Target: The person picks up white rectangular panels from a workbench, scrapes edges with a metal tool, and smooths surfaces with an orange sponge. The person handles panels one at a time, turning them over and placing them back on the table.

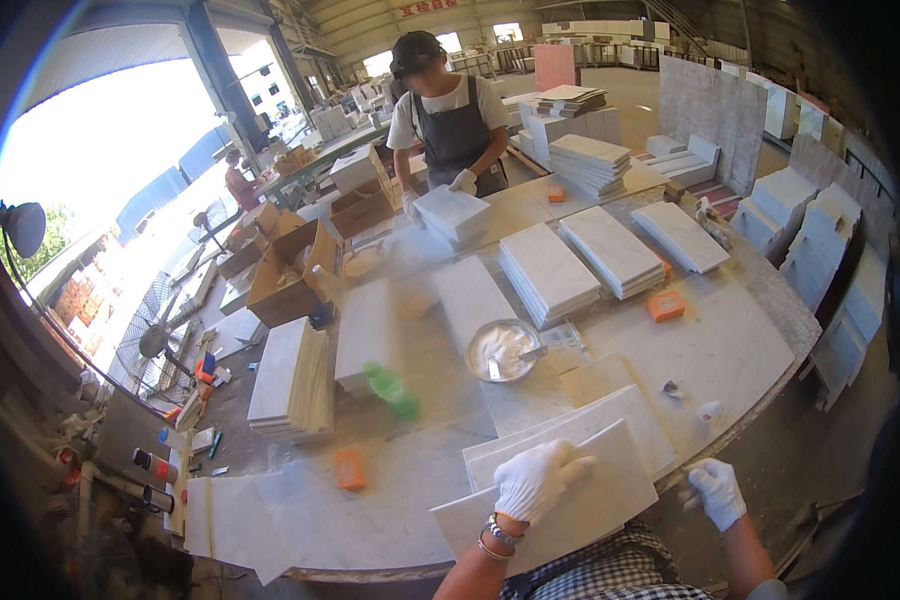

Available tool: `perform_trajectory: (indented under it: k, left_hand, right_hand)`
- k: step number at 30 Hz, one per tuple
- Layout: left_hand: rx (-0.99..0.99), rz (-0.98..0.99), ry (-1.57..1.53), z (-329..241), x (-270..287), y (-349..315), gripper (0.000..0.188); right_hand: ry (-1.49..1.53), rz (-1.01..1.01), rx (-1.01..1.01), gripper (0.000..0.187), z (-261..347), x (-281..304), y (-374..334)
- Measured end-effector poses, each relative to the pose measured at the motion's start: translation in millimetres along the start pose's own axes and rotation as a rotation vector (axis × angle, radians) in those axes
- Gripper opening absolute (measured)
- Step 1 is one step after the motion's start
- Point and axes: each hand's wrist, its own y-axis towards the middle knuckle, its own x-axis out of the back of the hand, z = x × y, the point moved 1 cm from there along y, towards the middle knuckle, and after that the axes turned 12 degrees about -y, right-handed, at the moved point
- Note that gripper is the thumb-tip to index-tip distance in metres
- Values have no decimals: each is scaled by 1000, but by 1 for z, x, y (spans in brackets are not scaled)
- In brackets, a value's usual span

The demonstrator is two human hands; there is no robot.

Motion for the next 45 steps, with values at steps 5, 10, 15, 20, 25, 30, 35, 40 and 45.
perform_trajectory:
  k: [5, 10, 15, 20, 25, 30, 35, 40, 45]
  left_hand:
    - [-58, 52, 74, 11, -6, 3, 38]
    - [-140, 45, -14, 27, -13, 10, 50]
    - [-216, 88, -43, 25, -9, 12, 48]
    - [-315, 245, 135, -20, -3, 25, 29]
    - [-427, 283, 227, -72, -13, 60, 39]
    - [-540, 232, 255, -84, -49, 82, 35]
    - [-624, 161, 135, -73, -68, 81, 29]
    - [-663, -23, 19, -60, -68, 74, 31]
    - [-612, -135, 60, -36, -58, 77, 39]
  right_hand:
    - [79, 693, -124, 69, -10, -80, -20]
    - [360, 786, -109, 61, -8, -148, -15]
    - [527, 774, -118, 45, -4, -164, -25]
    - [599, 726, -80, 47, 1, -161, -46]
    - [766, 597, 32, 52, 16, -164, -54]
    - [746, 416, 59, 54, 23, -160, -54]
    - [698, 359, -13, 58, 17, -162, -55]
    - [628, 414, -23, 55, 9, -150, -50]
    - [-136, 794, -301, 49, 13, -105, -54]
